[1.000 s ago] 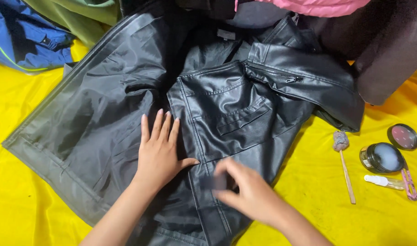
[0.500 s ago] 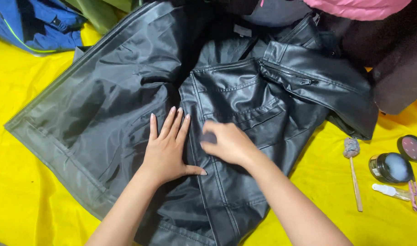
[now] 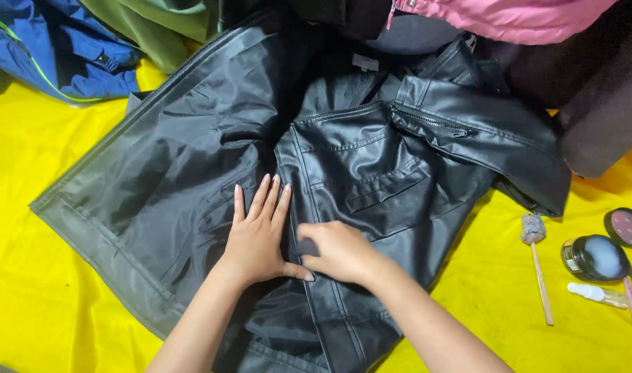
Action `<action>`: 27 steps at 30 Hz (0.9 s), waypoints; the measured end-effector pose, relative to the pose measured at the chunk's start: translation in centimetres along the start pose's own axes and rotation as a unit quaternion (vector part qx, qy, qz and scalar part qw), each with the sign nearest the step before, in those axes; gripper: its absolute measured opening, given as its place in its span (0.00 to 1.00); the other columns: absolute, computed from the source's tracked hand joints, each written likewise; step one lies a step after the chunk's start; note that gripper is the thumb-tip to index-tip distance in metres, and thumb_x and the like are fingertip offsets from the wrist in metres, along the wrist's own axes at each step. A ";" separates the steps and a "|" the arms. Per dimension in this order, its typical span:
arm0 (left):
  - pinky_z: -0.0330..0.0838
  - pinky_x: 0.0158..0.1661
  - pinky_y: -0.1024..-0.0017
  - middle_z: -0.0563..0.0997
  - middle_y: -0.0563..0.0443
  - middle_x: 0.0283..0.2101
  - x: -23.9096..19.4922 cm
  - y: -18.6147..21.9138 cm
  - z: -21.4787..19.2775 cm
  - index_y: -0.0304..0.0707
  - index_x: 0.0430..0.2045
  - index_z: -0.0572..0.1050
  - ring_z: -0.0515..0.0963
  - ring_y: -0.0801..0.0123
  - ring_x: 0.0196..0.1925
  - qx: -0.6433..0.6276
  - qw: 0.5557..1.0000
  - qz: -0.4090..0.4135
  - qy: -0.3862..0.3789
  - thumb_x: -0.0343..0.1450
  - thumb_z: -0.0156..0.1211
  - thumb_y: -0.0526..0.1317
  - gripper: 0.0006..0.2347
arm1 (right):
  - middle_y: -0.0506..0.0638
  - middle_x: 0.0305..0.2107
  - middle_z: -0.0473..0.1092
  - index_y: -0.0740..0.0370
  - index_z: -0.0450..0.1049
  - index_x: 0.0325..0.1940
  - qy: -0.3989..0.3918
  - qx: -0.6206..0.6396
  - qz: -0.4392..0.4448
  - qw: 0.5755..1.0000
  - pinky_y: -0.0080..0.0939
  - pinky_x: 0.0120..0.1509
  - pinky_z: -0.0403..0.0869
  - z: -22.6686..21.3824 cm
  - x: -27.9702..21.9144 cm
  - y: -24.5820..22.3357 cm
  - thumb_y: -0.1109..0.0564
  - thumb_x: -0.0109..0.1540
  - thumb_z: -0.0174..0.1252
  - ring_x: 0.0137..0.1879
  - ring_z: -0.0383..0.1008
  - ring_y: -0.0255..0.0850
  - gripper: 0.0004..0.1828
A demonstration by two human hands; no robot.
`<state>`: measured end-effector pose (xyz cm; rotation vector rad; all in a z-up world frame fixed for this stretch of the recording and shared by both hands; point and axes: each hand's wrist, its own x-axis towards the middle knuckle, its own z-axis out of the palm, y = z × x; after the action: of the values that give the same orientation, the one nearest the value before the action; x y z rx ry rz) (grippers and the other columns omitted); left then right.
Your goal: The person cleans a black leather jacket laid on a yellow surface. They use a small brush to dust the collar and upper chest, then switch to a black sponge to wipe the front panels, pockets, and sleeves. The jacket is opened to access the inner lining, and the person continues wiping various sections methodically.
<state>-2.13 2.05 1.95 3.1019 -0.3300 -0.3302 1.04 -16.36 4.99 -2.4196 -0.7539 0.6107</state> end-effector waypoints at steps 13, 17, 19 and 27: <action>0.16 0.71 0.37 0.42 0.38 0.78 -0.3 0.5 0.2 0.37 0.75 0.43 0.34 0.50 0.81 -0.016 0.999 -0.010 0.039 0.47 0.68 0.83 0.69 | 0.61 0.46 0.78 0.52 0.76 0.56 0.266 0.150 0.092 0.948 0.60 0.57 0.76 -3.0 -3.9 4.7 0.44 0.60 0.65 0.56 0.77 0.62 0.23; 0.20 0.70 0.34 0.46 0.37 0.78 -0.2 4.1 -1.2 0.40 0.74 0.49 0.39 0.45 0.80 -0.044 0.996 0.013 0.079 0.54 0.63 0.81 0.60 | 0.59 0.52 0.76 0.49 0.73 0.57 0.317 0.103 0.160 0.929 0.60 0.64 0.73 -4.1 -2.6 9.8 0.36 0.62 0.62 0.60 0.74 0.61 0.26; 0.22 0.71 0.35 0.51 0.37 0.77 1.2 5.9 -1.4 0.41 0.73 0.54 0.43 0.46 0.80 -0.054 0.993 0.030 0.101 0.63 0.54 0.76 0.49 | 0.59 0.56 0.74 0.52 0.70 0.58 0.334 0.084 0.136 0.929 0.62 0.66 0.71 -5.2 -2.0 10.1 0.41 0.66 0.58 0.63 0.72 0.62 0.21; 0.27 0.70 0.30 0.52 0.35 0.77 7.8 9.1 1.6 0.51 0.73 0.57 0.42 0.34 0.79 -0.081 0.984 0.032 0.154 0.68 0.46 0.71 0.40 | 0.55 0.63 0.71 0.58 0.60 0.58 0.226 -0.026 0.128 0.965 0.62 0.67 0.71 -6.4 0.4 14.8 0.39 0.72 0.41 0.63 0.73 0.58 0.22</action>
<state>3.11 -8.48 -0.97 2.9116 -0.3720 0.1190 10.50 -28.76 0.90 -2.5861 -0.2731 0.1131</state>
